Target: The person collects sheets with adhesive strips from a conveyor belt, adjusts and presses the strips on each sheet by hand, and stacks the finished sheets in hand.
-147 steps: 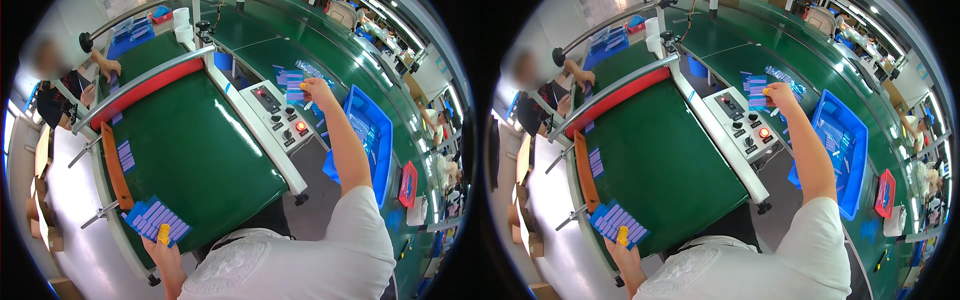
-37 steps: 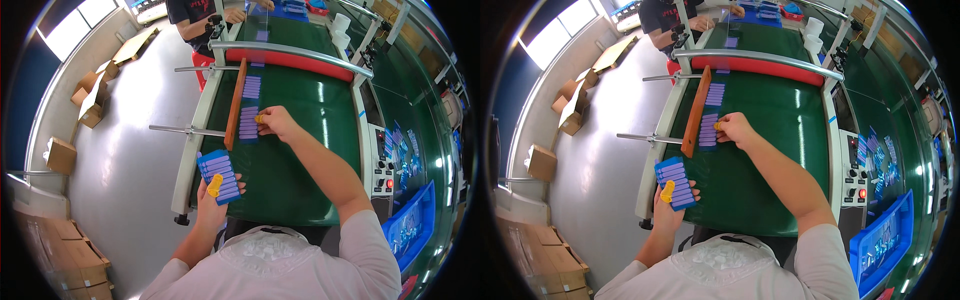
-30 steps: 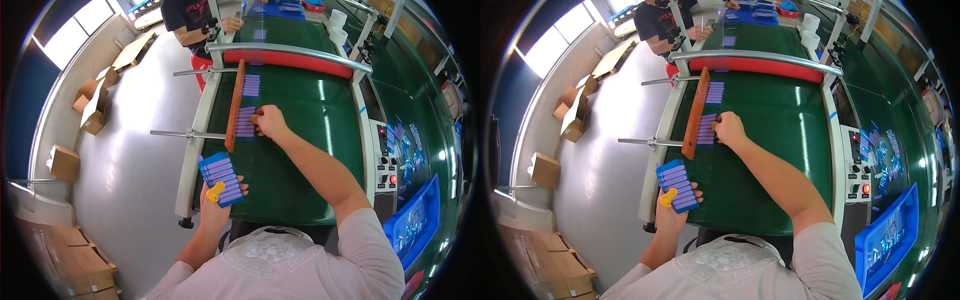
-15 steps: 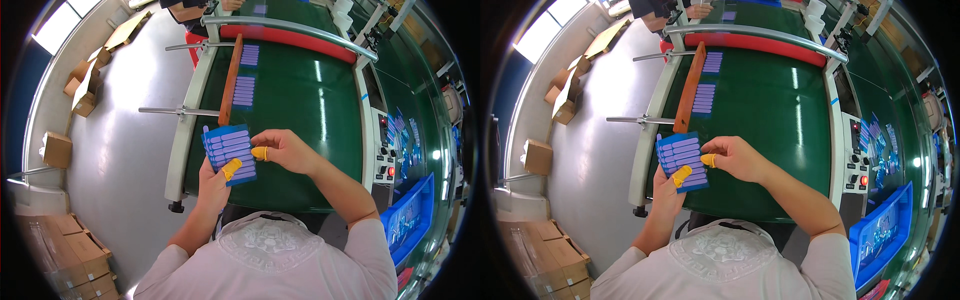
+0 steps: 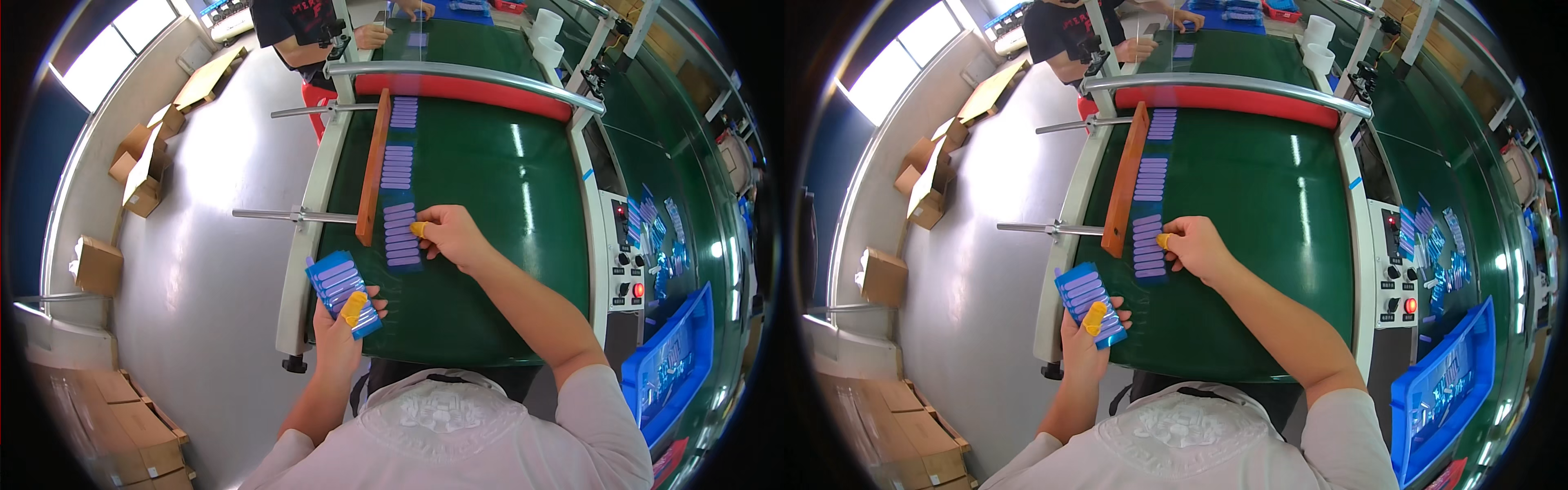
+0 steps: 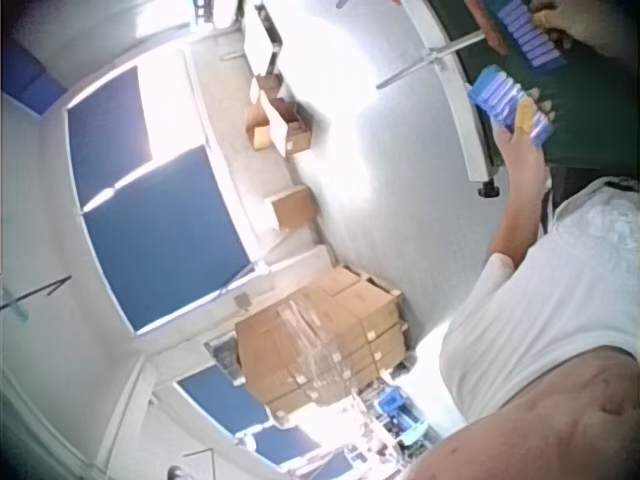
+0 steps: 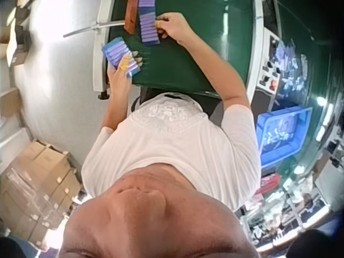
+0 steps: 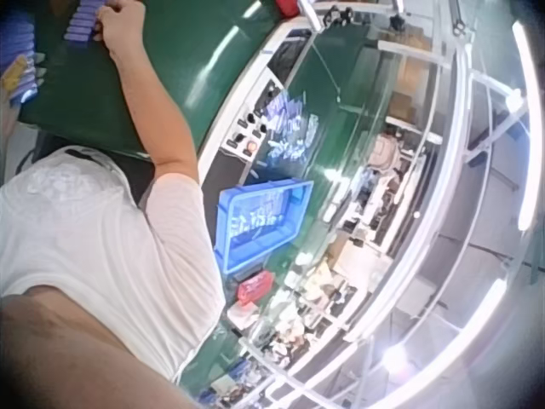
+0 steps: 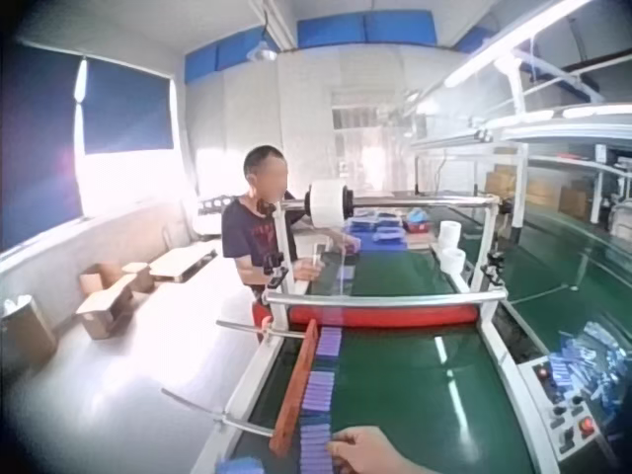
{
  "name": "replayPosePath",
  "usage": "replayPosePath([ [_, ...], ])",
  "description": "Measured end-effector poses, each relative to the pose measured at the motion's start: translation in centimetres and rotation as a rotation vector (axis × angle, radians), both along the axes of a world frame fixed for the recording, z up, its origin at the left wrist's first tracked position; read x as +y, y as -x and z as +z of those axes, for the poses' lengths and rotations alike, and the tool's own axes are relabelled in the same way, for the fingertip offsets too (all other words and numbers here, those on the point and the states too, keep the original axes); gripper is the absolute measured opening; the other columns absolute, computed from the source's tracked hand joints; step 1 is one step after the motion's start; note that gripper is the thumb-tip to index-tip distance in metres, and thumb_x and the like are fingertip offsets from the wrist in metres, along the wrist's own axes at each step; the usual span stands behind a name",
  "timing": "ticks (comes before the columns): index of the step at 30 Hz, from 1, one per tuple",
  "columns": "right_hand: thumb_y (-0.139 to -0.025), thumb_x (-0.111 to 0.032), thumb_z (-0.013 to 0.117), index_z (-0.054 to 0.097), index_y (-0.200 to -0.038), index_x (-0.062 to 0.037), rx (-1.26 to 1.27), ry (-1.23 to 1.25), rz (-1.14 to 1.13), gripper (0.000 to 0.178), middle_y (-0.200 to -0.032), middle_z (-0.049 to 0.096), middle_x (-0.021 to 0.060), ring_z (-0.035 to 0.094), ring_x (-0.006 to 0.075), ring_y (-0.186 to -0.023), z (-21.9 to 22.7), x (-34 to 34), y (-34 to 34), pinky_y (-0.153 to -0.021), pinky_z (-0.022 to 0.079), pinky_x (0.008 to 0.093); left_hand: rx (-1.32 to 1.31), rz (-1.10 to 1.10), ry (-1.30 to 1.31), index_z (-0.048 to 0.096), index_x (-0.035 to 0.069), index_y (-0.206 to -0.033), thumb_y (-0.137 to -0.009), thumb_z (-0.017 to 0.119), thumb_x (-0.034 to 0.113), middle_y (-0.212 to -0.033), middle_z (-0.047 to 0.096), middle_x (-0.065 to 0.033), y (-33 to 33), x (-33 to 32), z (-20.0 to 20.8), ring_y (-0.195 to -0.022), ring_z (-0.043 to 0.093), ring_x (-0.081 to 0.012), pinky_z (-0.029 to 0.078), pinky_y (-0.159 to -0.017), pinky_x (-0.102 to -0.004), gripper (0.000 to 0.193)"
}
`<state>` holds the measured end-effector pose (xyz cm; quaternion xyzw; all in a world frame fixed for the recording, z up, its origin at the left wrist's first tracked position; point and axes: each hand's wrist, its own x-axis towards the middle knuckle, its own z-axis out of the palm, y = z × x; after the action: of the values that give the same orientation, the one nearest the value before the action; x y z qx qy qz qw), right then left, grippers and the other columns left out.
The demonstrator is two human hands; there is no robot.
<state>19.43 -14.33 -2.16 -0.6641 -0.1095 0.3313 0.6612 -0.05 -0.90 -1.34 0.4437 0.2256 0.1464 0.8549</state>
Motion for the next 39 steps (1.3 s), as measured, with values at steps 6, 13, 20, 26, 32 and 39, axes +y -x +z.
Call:
replayPosePath([
  [6,-0.084,-0.007,0.061,0.064,-0.102,0.0050,-0.193,0.230,-0.090,0.022,-0.080,0.066,0.0114,0.062,0.0151,-0.065,-0.6,2.7,-0.9,-0.050,0.050,0.0278,0.002,-0.003,-0.075,0.048,0.004,-0.116,-0.091,0.061,0.013,-0.103,0.064,-0.0158,0.1,-0.2,-0.4,-0.082,0.067,-0.0243,0.057,-0.072,-0.0382,0.030],
  [13,-0.079,-0.016,0.067,0.063,-0.103,0.0032,-0.576,0.444,-0.163,0.032,-0.089,0.067,0.0190,0.065,0.0342,-0.086,-1.3,3.8,-0.9,-0.077,0.050,0.0395,0.010,-0.027,-0.053,0.047,0.002,-0.116,-0.091,0.060,0.010,-0.104,0.064,-0.0159,0.0,0.0,-0.6,-0.084,0.067,-0.0245,0.057,-0.074,-0.0380,0.030],
  [20,-0.079,-0.017,0.067,0.060,-0.110,0.0036,-0.562,0.449,-0.141,0.038,-0.093,0.066,0.0203,0.064,0.0358,-0.087,-1.1,3.5,-1.3,-0.077,0.050,0.0421,0.012,-0.034,-0.043,0.046,0.002,-0.117,-0.091,0.059,0.010,-0.104,0.063,-0.0164,0.1,-0.3,-0.4,-0.084,0.067,-0.0247,0.057,-0.074,-0.0379,0.029],
  [26,-0.079,-0.017,0.066,0.057,-0.113,0.0046,-0.641,0.480,-0.115,0.042,-0.095,0.066,0.0227,0.063,0.0374,-0.091,-1.3,3.6,-1.5,-0.080,0.050,0.0432,-0.002,-0.031,-0.035,0.046,0.003,-0.117,-0.092,0.058,0.012,-0.104,0.063,-0.0165,0.1,-0.2,-0.4,-0.086,0.067,-0.0251,0.057,-0.075,-0.0384,0.029],
  [32,-0.083,-0.017,0.067,0.051,-0.121,0.0073,-0.649,0.477,-0.118,0.048,-0.085,0.065,0.0182,0.064,0.0296,-0.078,-1.6,3.6,-1.8,-0.071,0.050,0.0366,-0.095,-0.073,0.016,0.046,0.004,-0.121,-0.095,0.054,0.018,-0.107,0.062,-0.0175,0.3,-0.3,-0.5,-0.088,0.067,-0.0268,0.056,-0.077,-0.0410,0.031],
  [39,-0.084,-0.022,0.066,0.049,-0.120,0.0054,-0.440,0.205,-0.197,0.048,-0.082,0.062,0.0128,0.061,0.0241,-0.075,-1.8,1.6,-1.8,-0.069,0.048,0.0347,-0.097,-0.074,0.039,0.045,0.006,-0.123,-0.098,0.047,0.028,-0.107,0.062,-0.0185,0.0,-0.5,0.3,-0.087,0.066,-0.0286,0.055,-0.076,-0.0431,0.033],
])
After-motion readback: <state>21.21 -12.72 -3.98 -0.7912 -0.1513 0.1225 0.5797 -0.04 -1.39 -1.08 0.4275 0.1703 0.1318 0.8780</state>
